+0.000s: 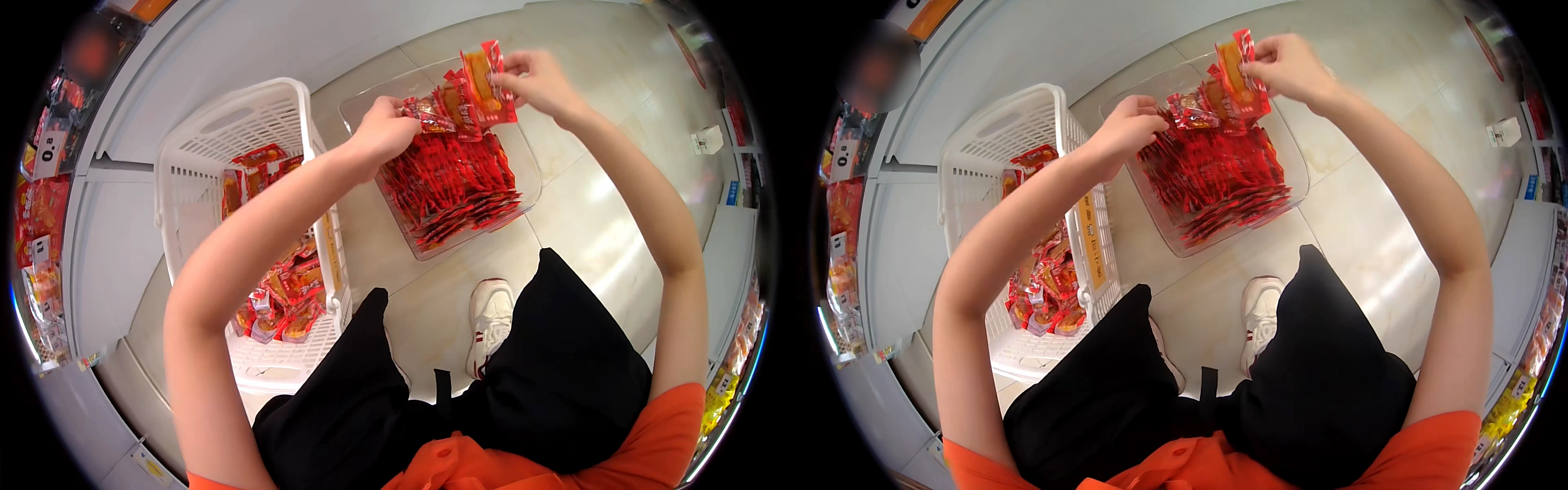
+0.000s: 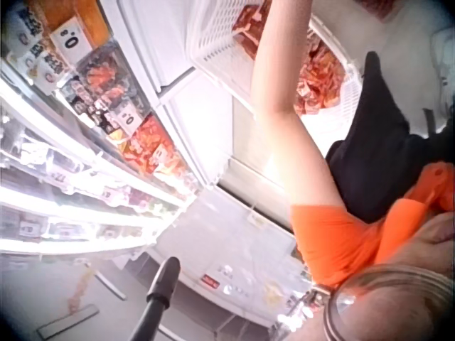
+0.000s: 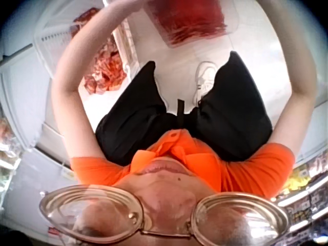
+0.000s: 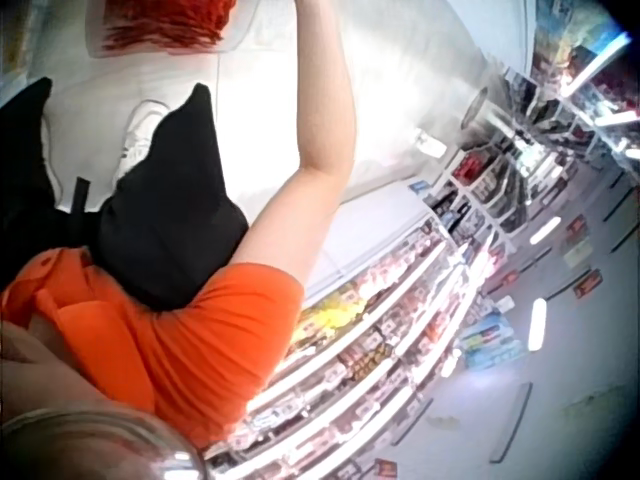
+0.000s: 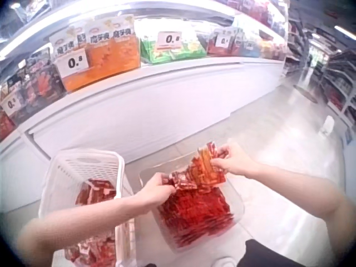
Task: The person picks up red snack packets from a white basket and places them into a clear plastic bin by hand.
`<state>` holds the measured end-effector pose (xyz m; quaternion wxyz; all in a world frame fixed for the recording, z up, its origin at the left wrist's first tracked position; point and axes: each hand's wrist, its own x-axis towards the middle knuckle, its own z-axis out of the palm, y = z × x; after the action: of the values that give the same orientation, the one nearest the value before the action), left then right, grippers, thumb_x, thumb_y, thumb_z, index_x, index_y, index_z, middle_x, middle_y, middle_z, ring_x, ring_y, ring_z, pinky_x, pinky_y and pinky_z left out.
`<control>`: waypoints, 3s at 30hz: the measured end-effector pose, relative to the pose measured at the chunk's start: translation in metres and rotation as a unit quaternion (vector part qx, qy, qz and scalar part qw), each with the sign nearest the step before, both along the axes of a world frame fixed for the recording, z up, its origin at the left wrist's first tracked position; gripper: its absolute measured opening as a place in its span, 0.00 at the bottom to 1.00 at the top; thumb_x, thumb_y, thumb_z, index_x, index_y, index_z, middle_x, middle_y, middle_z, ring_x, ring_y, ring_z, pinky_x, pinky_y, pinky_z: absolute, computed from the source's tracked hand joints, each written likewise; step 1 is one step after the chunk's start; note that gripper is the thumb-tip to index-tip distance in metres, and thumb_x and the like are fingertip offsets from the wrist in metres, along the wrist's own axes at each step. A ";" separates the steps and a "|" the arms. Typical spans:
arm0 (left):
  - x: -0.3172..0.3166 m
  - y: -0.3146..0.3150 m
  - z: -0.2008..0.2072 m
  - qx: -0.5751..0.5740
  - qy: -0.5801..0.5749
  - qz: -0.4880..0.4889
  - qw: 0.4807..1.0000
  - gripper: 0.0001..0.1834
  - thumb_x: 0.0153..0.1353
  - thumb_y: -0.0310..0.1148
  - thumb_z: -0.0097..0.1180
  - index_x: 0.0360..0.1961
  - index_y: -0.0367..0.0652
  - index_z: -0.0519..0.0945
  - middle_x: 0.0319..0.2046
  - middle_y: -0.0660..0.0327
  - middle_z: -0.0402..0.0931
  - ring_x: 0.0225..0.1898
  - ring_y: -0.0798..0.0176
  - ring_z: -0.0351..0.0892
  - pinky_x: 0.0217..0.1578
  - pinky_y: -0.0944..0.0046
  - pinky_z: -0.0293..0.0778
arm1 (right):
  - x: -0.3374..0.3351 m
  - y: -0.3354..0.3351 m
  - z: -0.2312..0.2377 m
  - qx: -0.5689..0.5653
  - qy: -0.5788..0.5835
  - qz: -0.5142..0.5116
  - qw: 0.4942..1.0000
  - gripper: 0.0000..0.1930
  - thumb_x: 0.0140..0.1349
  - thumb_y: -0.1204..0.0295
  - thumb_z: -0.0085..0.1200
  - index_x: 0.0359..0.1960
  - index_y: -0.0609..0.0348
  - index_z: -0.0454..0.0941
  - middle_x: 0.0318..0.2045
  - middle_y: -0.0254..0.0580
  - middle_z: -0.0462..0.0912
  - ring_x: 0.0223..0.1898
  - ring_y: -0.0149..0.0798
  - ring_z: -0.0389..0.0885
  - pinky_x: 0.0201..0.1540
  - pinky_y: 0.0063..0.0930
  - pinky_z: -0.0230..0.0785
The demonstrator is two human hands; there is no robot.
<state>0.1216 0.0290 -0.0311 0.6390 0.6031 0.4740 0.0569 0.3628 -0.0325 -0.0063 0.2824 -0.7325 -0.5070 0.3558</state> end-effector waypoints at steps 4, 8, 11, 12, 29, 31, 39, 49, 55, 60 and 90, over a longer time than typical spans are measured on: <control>0.049 0.027 -0.052 0.024 0.175 0.008 0.984 0.35 0.54 0.36 0.57 0.59 0.30 0.58 0.56 0.47 0.65 0.54 0.55 0.69 0.53 0.57 0.67 | 0.002 -0.013 -0.019 -0.114 -0.034 -0.001 0.993 0.10 0.57 0.68 0.58 0.30 0.65 0.77 0.22 0.37 0.77 0.24 0.28 0.78 0.25 0.21 0.73; 0.064 0.031 -0.085 0.107 0.175 -0.020 0.978 0.35 0.50 0.37 0.58 0.56 0.28 0.60 0.53 0.42 0.69 0.55 0.46 0.71 0.53 0.56 0.69 | -0.005 -0.017 -0.050 0.019 -0.174 0.043 0.984 0.08 0.53 0.71 0.57 0.25 0.65 0.75 0.23 0.47 0.80 0.29 0.44 0.80 0.34 0.36 0.72; 0.060 0.026 -0.100 0.107 0.140 0.045 0.983 0.37 0.47 0.36 0.64 0.54 0.28 0.61 0.52 0.43 0.70 0.54 0.47 0.72 0.52 0.56 0.69 | -0.007 -0.007 -0.077 0.062 -0.184 0.042 0.980 0.07 0.52 0.72 0.55 0.24 0.65 0.75 0.25 0.53 0.80 0.31 0.53 0.79 0.36 0.42 0.70; 0.061 0.026 -0.111 0.102 0.123 0.072 0.984 0.38 0.45 0.35 0.65 0.54 0.29 0.62 0.51 0.43 0.71 0.53 0.47 0.72 0.52 0.56 0.70 | -0.008 -0.002 -0.083 0.076 -0.198 0.046 0.976 0.07 0.52 0.73 0.55 0.24 0.65 0.75 0.26 0.54 0.80 0.31 0.53 0.79 0.36 0.42 0.70; 0.047 -0.006 -0.082 0.461 0.265 -0.254 0.808 0.29 0.43 0.38 0.66 0.44 0.36 0.69 0.39 0.51 0.74 0.39 0.46 0.78 0.40 0.52 0.75 | -0.038 -0.020 -0.080 -0.130 -0.327 0.165 0.921 0.14 0.58 0.64 0.53 0.26 0.63 0.80 0.25 0.52 0.81 0.32 0.51 0.82 0.35 0.41 0.74; 0.047 0.000 -0.084 0.408 0.256 -0.275 0.832 0.25 0.46 0.35 0.64 0.43 0.38 0.70 0.37 0.49 0.75 0.39 0.45 0.78 0.36 0.49 0.75 | -0.038 -0.023 -0.094 -0.079 -0.266 0.126 0.952 0.15 0.58 0.65 0.52 0.23 0.67 0.79 0.23 0.57 0.79 0.29 0.55 0.80 0.35 0.44 0.73; 0.049 0.006 -0.075 0.487 0.209 -0.258 0.808 0.10 0.52 0.22 0.52 0.37 0.38 0.71 0.32 0.48 0.76 0.32 0.43 0.78 0.32 0.51 0.75 | -0.044 -0.005 -0.107 -0.016 -0.256 0.097 0.962 0.05 0.51 0.78 0.48 0.27 0.66 0.76 0.25 0.58 0.80 0.32 0.56 0.81 0.36 0.44 0.74; 0.054 0.001 -0.079 0.592 0.032 -0.209 0.777 0.05 0.52 0.23 0.54 0.30 0.39 0.80 0.35 0.60 0.78 0.33 0.52 0.79 0.33 0.57 0.76 | -0.025 -0.009 -0.115 0.086 -0.090 0.031 0.992 0.06 0.52 0.78 0.55 0.31 0.66 0.74 0.24 0.53 0.79 0.27 0.50 0.79 0.34 0.37 0.71; 0.061 -0.002 -0.088 0.510 -0.055 -0.159 0.844 0.12 0.49 0.18 0.53 0.37 0.38 0.76 0.45 0.54 0.73 0.39 0.52 0.78 0.38 0.59 0.76 | -0.032 -0.009 -0.115 0.131 -0.126 0.074 0.980 0.05 0.51 0.78 0.51 0.29 0.68 0.76 0.26 0.57 0.79 0.34 0.56 0.78 0.40 0.44 0.71; 0.060 0.002 -0.086 0.387 0.048 -0.073 0.918 0.27 0.44 0.22 0.56 0.48 0.35 0.65 0.47 0.43 0.65 0.43 0.38 0.73 0.44 0.50 0.73 | -0.024 -0.012 -0.121 0.137 -0.102 0.036 0.985 0.10 0.52 0.80 0.52 0.37 0.68 0.74 0.31 0.55 0.80 0.33 0.52 0.79 0.40 0.39 0.72; 0.054 -0.003 -0.141 0.297 -0.075 0.008 0.952 0.29 0.44 0.18 0.60 0.48 0.35 0.63 0.50 0.48 0.64 0.51 0.50 0.72 0.47 0.59 0.75 | -0.054 0.013 -0.110 0.140 -0.366 0.134 0.910 0.10 0.46 0.74 0.59 0.32 0.62 0.77 0.39 0.44 0.74 0.44 0.47 0.71 0.47 0.39 0.66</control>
<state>0.1756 0.0264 -0.1724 0.4639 0.7558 0.3914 0.2455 0.3087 -0.0191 -0.1165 0.1266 -0.6895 -0.7127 0.0229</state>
